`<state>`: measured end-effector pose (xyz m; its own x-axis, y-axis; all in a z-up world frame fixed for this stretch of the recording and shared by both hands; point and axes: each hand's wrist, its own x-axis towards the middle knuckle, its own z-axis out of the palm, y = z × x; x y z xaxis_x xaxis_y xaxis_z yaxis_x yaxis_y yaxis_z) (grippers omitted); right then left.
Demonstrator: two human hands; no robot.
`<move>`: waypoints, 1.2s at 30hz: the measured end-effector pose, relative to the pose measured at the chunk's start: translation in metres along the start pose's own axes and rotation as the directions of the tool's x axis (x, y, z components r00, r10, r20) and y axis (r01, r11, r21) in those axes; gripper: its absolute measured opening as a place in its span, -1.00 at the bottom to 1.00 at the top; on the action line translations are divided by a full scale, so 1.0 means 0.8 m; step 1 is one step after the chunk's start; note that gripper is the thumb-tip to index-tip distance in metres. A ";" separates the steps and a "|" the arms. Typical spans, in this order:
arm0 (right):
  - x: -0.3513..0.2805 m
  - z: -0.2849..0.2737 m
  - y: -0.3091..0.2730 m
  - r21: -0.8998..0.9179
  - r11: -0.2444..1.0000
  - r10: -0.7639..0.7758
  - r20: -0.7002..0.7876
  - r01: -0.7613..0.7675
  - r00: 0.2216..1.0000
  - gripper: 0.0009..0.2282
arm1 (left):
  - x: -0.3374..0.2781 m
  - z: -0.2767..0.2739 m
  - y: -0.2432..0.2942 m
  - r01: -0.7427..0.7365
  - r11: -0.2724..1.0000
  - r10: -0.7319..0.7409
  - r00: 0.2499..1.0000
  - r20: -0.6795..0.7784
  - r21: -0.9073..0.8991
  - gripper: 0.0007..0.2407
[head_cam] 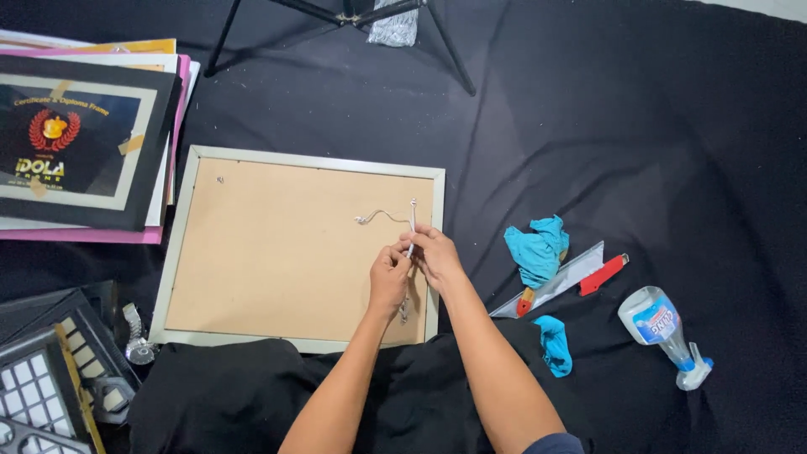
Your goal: Attaching a metal hanging wire to the back of a picture frame by threading it through eyelets and twisting the ends.
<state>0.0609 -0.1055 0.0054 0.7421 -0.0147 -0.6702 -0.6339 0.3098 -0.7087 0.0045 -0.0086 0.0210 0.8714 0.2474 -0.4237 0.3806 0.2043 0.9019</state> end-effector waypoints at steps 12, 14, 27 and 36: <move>0.028 -0.009 0.024 -0.027 0.999 -0.046 -0.133 0.043 0.990 -0.80 | 0.002 -0.001 -0.001 0.000 1.000 0.000 1.000 0.006 -0.008 -0.92; 0.038 -0.013 0.030 -0.025 0.998 -0.057 -0.130 0.054 0.990 -0.81 | 0.001 -0.002 -0.001 0.002 1.000 -0.002 1.000 0.008 -0.008 -0.92; 0.035 0.003 0.029 0.147 0.989 0.023 -0.071 -0.012 0.997 -0.80 | 0.004 0.002 -0.001 0.004 1.000 -0.004 1.000 0.008 0.019 -0.91; 0.037 0.004 0.027 0.045 0.999 -0.016 -0.043 0.018 0.999 -0.71 | 0.013 -0.003 -0.012 0.011 0.999 -0.012 1.000 0.020 0.045 -0.91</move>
<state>0.0702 -0.0958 -0.0292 0.7418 -0.0605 -0.6678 -0.6103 0.3518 -0.7098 0.0091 -0.0059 0.0081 0.8729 0.2259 -0.4325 0.4035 0.1641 0.9001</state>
